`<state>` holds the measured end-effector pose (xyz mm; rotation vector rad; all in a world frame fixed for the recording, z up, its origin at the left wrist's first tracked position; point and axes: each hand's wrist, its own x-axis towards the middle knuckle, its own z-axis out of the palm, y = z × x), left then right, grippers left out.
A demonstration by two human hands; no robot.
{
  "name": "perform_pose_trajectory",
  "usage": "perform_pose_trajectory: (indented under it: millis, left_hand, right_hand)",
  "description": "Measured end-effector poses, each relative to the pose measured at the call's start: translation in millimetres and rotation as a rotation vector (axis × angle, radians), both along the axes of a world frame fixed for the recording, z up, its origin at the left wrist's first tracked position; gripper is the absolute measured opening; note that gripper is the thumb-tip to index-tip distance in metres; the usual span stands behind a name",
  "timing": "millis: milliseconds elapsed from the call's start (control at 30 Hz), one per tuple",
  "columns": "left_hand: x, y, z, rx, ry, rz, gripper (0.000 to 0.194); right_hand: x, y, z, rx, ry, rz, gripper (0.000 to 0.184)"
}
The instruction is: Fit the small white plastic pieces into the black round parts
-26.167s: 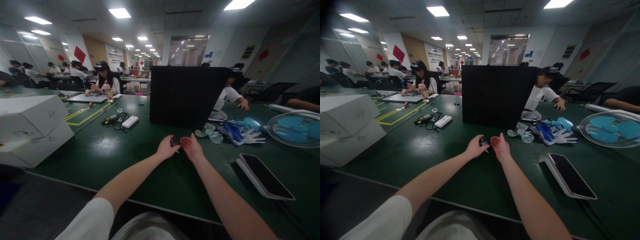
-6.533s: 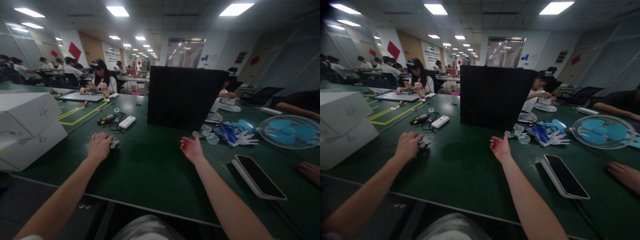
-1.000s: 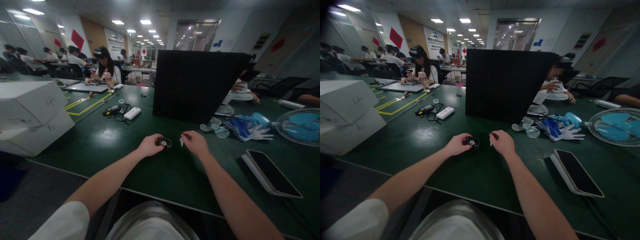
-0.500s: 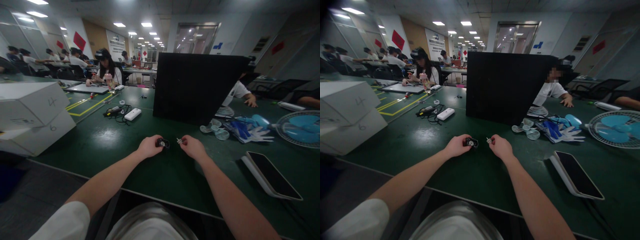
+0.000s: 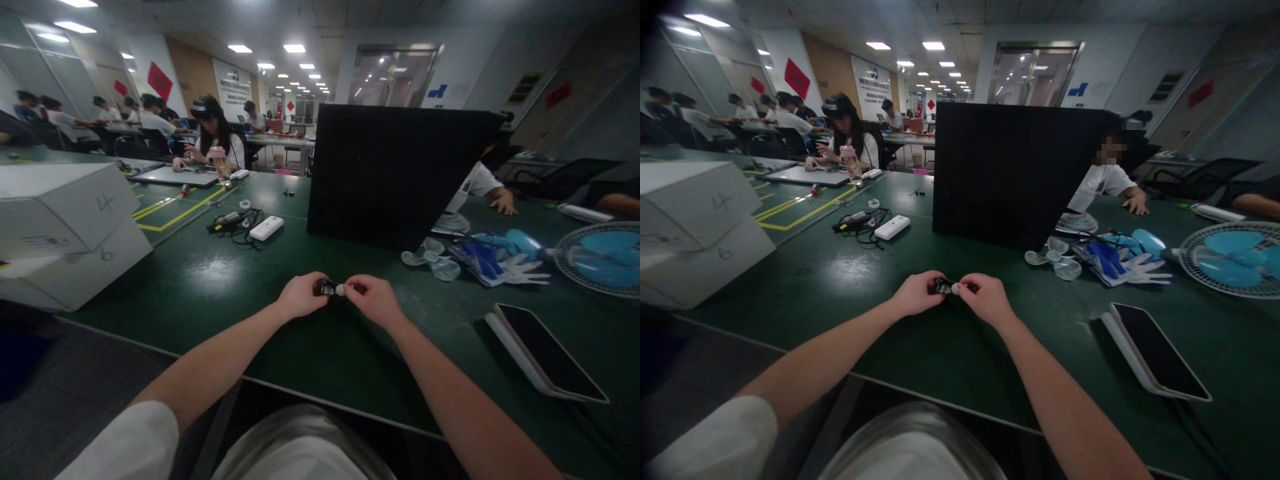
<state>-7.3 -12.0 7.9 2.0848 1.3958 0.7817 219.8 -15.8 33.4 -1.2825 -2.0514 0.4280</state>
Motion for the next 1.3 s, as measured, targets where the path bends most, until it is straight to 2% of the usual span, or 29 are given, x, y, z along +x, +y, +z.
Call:
perform_pose_trajectory:
  millis: [200, 300, 400, 467, 533, 633, 867, 1167, 1300]
  left_hand:
    - [4.1, -2.5, -2.3, -0.075, -0.127, -0.062, 0.047]
    - [4.8, -1.6, -1.6, -0.108, -0.179, -0.072, 0.046]
    - [3.5, 1.0, -1.1, -0.127, -0.218, -0.052, 0.048]
    - [1.7, 2.6, -1.0, -0.14, -0.225, -0.051, 0.048]
    - [0.0, 3.5, -1.1, -0.143, -0.222, -0.048, 0.048]
    - [-1.3, 3.6, -0.6, -0.149, -0.215, -0.042, 0.049]
    - [-0.8, 3.7, -0.6, -0.18, -0.19, -0.034, 0.051]
    - [0.9, 1.0, 5.2, -0.167, -0.153, -0.027, 0.055]
    - [-0.6, 1.3, 4.3, -0.169, -0.201, -0.022, 0.056]
  right_hand:
    - [-2.8, -0.5, -4.3, -0.096, -0.01, 0.044, 0.017]
    - [-0.3, 3.4, -4.3, -0.181, 0.146, 0.043, 0.027]
    - [14.3, 18.7, -6.6, -0.307, 0.523, -0.058, 0.048]
    - [31.0, 33.7, -10.2, -0.46, 0.747, -0.169, 0.065]
    - [49.3, 48.4, -15.0, -0.63, 0.772, -0.248, 0.074]
    - [69.6, 62.9, -20.6, -0.723, 0.804, -0.348, 0.07]
    - [72.7, 63.1, -21.2, -0.73, 0.931, -0.355, 0.065]
    - [78.1, 68.2, -33.5, -0.711, 0.881, -0.297, 0.06]
    - [78.5, 67.0, -34.6, -0.701, 0.853, -0.27, 0.061]
